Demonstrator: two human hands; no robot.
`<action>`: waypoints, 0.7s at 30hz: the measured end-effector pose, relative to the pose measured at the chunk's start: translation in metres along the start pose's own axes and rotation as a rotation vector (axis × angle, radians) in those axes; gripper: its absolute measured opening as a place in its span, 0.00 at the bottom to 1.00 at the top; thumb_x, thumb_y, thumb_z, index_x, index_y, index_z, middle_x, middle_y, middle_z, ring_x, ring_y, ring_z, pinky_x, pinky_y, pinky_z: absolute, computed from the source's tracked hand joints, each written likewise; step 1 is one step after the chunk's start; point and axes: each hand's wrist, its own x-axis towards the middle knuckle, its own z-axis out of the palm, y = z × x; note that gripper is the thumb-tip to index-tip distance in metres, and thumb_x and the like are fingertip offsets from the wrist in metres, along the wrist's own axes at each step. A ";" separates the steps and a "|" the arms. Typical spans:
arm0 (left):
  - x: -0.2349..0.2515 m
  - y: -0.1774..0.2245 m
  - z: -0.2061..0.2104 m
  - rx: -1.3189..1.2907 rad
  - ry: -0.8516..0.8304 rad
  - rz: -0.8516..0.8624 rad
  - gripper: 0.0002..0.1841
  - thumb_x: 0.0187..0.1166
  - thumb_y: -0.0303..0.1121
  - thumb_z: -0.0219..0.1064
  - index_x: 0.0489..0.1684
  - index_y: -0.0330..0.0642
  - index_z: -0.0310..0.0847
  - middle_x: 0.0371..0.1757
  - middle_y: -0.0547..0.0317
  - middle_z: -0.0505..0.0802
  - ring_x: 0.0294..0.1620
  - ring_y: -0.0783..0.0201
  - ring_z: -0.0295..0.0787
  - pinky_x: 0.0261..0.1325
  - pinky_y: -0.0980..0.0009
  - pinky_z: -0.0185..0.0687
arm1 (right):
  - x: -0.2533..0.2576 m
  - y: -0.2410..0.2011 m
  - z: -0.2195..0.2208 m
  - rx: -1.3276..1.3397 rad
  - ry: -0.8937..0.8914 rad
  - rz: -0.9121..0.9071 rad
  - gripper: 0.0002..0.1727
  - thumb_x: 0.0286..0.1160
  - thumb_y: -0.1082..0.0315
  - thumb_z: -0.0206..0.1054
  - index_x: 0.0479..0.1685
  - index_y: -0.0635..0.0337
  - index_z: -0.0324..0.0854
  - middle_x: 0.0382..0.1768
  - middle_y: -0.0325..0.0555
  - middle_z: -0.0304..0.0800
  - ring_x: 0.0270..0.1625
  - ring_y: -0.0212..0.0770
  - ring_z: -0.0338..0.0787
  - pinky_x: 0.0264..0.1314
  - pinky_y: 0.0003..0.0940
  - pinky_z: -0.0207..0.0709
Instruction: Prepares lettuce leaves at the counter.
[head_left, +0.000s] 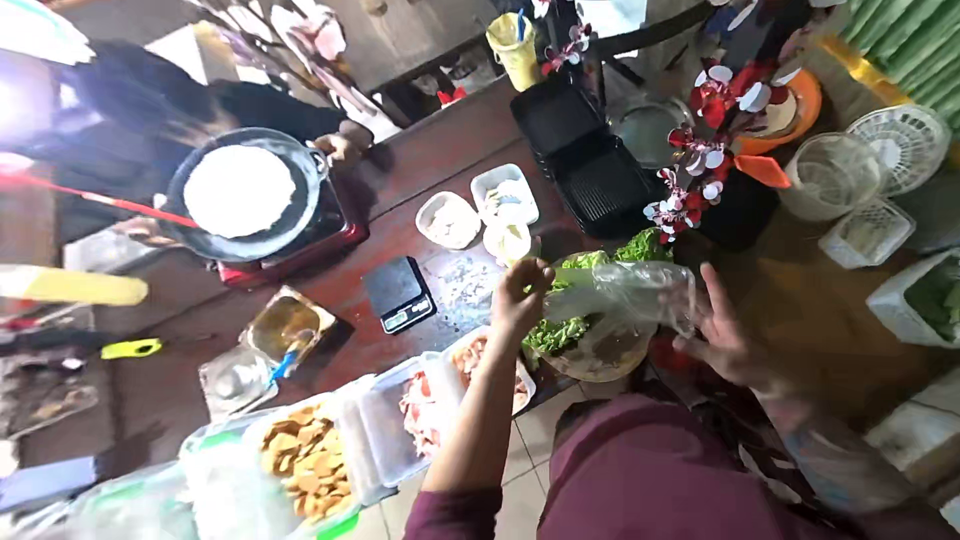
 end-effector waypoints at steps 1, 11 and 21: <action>0.026 -0.022 0.000 0.046 0.010 0.001 0.13 0.80 0.39 0.74 0.57 0.48 0.85 0.46 0.61 0.94 0.46 0.62 0.93 0.51 0.57 0.94 | 0.030 0.014 -0.007 -0.162 0.005 0.004 0.52 0.74 0.54 0.77 0.97 0.45 0.47 0.83 0.45 0.74 0.79 0.50 0.79 0.83 0.52 0.77; 0.117 -0.055 0.065 0.715 0.186 0.010 0.18 0.84 0.36 0.60 0.71 0.53 0.80 0.69 0.56 0.86 0.71 0.56 0.80 0.74 0.51 0.78 | 0.234 0.247 -0.045 -1.324 -0.386 -0.330 0.17 0.80 0.69 0.63 0.64 0.42 0.84 0.62 0.43 0.86 0.64 0.53 0.84 0.65 0.56 0.81; 0.132 -0.124 0.136 0.997 -0.336 -0.105 0.30 0.87 0.57 0.32 0.80 0.75 0.74 0.78 0.80 0.84 0.88 0.56 0.65 0.84 0.34 0.51 | 0.226 0.154 -0.059 -1.243 -0.468 0.051 0.31 0.80 0.71 0.55 0.85 0.40 0.72 0.76 0.47 0.82 0.76 0.52 0.82 0.73 0.59 0.80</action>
